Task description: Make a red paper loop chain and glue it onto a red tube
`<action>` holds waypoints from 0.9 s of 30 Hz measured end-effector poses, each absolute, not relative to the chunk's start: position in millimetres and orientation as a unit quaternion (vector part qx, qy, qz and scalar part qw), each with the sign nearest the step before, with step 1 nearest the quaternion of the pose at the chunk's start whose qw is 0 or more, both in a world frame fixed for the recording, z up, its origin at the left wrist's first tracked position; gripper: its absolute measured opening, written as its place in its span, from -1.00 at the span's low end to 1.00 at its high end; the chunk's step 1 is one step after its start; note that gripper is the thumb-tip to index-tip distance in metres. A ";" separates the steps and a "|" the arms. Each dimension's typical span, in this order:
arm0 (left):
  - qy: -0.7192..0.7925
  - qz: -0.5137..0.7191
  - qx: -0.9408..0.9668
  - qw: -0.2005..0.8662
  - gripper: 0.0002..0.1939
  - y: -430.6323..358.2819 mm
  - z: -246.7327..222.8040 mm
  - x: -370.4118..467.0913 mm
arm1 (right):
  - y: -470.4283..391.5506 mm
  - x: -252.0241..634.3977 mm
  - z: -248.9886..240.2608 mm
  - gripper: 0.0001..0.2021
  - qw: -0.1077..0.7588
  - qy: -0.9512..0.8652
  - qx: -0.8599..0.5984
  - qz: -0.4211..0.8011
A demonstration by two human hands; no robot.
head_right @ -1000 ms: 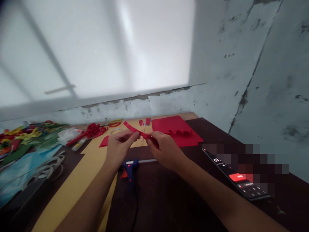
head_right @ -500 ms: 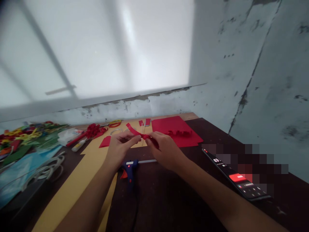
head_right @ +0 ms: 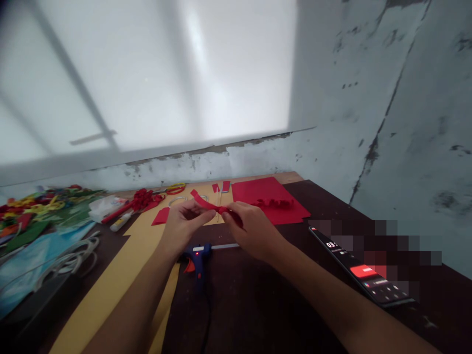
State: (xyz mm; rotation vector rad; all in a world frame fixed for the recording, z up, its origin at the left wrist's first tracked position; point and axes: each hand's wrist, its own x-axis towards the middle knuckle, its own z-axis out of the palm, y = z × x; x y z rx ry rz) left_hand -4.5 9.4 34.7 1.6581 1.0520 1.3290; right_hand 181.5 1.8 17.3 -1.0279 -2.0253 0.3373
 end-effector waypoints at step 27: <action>0.401 0.501 0.659 0.393 -0.67 18.2 27.0 -11.6 | 0.2 181.6 16.4 -0.70 0.396 -0.813 -0.404 0.138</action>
